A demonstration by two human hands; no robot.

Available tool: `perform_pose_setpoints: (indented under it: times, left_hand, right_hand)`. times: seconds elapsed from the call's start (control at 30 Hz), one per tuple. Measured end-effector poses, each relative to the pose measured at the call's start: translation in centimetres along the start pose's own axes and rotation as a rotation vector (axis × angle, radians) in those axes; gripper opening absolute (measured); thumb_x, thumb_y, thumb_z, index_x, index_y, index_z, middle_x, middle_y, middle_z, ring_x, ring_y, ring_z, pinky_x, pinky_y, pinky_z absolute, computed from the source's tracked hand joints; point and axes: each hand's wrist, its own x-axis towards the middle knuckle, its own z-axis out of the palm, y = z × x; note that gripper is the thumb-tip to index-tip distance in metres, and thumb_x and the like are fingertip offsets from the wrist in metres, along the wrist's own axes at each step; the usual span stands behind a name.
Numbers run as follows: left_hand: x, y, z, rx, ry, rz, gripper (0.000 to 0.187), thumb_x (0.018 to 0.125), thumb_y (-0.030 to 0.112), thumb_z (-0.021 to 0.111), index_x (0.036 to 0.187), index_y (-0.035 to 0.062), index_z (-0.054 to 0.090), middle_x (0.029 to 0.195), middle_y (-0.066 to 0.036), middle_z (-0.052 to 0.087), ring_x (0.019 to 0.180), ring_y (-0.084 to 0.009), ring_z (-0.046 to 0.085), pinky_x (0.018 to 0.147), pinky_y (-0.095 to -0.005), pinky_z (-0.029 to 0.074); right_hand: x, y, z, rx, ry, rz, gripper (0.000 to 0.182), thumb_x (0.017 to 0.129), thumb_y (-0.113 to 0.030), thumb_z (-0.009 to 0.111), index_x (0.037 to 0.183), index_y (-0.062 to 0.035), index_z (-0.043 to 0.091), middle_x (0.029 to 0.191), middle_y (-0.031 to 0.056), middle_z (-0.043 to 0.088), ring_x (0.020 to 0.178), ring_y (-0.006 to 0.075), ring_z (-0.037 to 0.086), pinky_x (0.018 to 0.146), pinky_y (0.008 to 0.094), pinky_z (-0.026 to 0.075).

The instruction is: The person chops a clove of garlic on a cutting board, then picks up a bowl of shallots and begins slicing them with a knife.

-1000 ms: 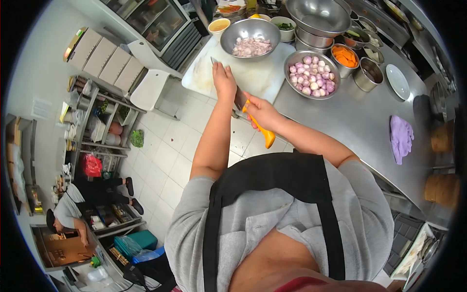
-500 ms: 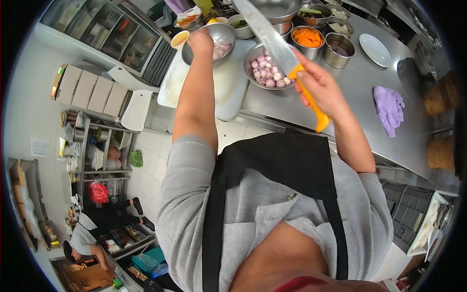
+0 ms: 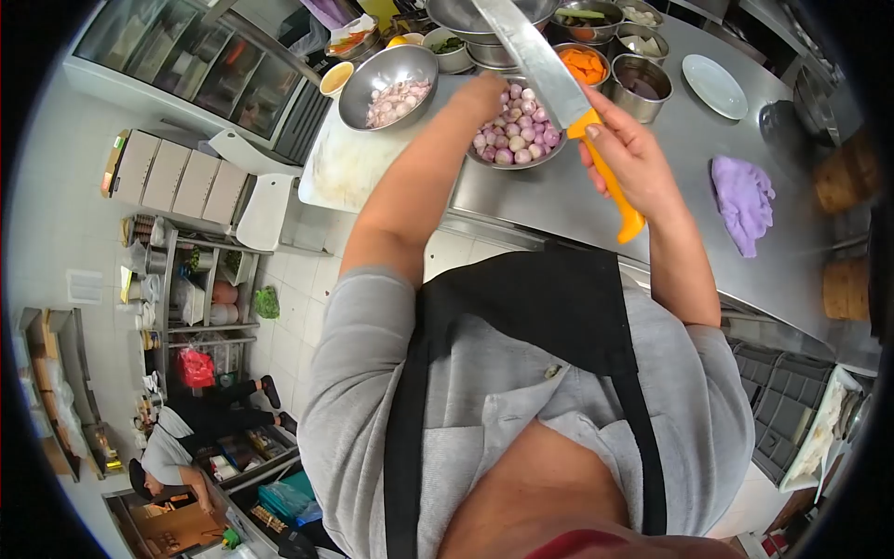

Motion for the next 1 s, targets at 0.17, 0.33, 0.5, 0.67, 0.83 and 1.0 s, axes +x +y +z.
perform_pose_setpoints:
  times: [0.17,0.33,0.5,0.67,0.83,1.0]
  left_hand:
    - [0.5,1.3,2.3,0.0,0.327,-0.113,0.029,0.083,0.01,0.056,0.111,0.0034,0.055,0.121,-0.017,0.051,0.101,-0.0359,0.059,0.088,-0.0424,0.049]
    - [-1.6,0.5,0.9,-0.096,0.359,-0.116,0.041,0.077,0.015,0.065,0.116,0.0037,0.054,0.123,-0.017,0.051,0.099,-0.0332,0.06,0.087,-0.0398,0.05]
    - [-8.2,-3.6,1.5,-1.442,0.45,-0.064,0.046,0.082,0.008,0.062,0.125,0.0004,0.047,0.111,-0.014,0.058,0.099,-0.0266,0.062,0.087,-0.0362,0.051]
    - [-17.8,-7.3,3.6,-1.915,0.508,-0.172,0.035,0.089,0.0,0.054,0.122,-0.0062,0.045,0.111,-0.016,0.057,0.099,-0.028,0.061,0.087,-0.0356,0.052]
    - [-22.1,-8.7,5.2,-1.667,0.693,-0.402,0.038,0.085,0.009,0.063,0.119,-0.0043,0.05,0.106,-0.013,0.06,0.088,-0.0208,0.063,0.079,-0.0308,0.052]
    - [-21.7,-12.0,10.0,-1.062,0.627,-0.721,0.035,0.079,0.017,0.069,0.105,-0.0039,0.058,0.088,-0.009,0.063,0.073,-0.0149,0.061,0.067,-0.0268,0.05]
  right_hand:
    - [-0.4,0.3,-0.7,0.007,-0.059,0.009,0.048,0.095,-0.014,0.045,0.143,-0.013,0.036,0.075,0.0016,0.053,0.049,0.0058,0.047,0.045,0.0204,0.038]
    - [-0.7,0.5,-0.8,0.025,-0.01,-0.003,0.048,0.095,-0.014,0.045,0.143,-0.0134,0.036,0.074,0.0018,0.053,0.049,0.0059,0.047,0.045,0.0206,0.039]
    - [-0.2,1.9,0.9,0.066,-0.131,0.076,0.05,0.095,-0.014,0.046,0.143,-0.0144,0.034,0.074,0.0002,0.053,0.049,0.0058,0.046,0.044,0.0207,0.038]
    - [1.1,6.0,5.3,-0.047,-0.308,0.176,0.053,0.093,-0.014,0.05,0.144,-0.016,0.034,0.076,-0.0008,0.053,0.049,0.0053,0.046,0.045,0.0204,0.039]
    - [2.6,9.8,8.9,-0.506,-0.406,-0.009,0.053,0.092,-0.016,0.05,0.143,-0.0202,0.035,0.082,0.0117,0.058,0.062,0.0211,0.053,0.062,0.0297,0.044]
    - [3.0,12.6,11.6,-0.861,-0.501,-0.115,0.052,0.092,-0.016,0.049,0.142,-0.019,0.035,0.083,0.0223,0.06,0.074,0.0366,0.059,0.071,0.0421,0.046]
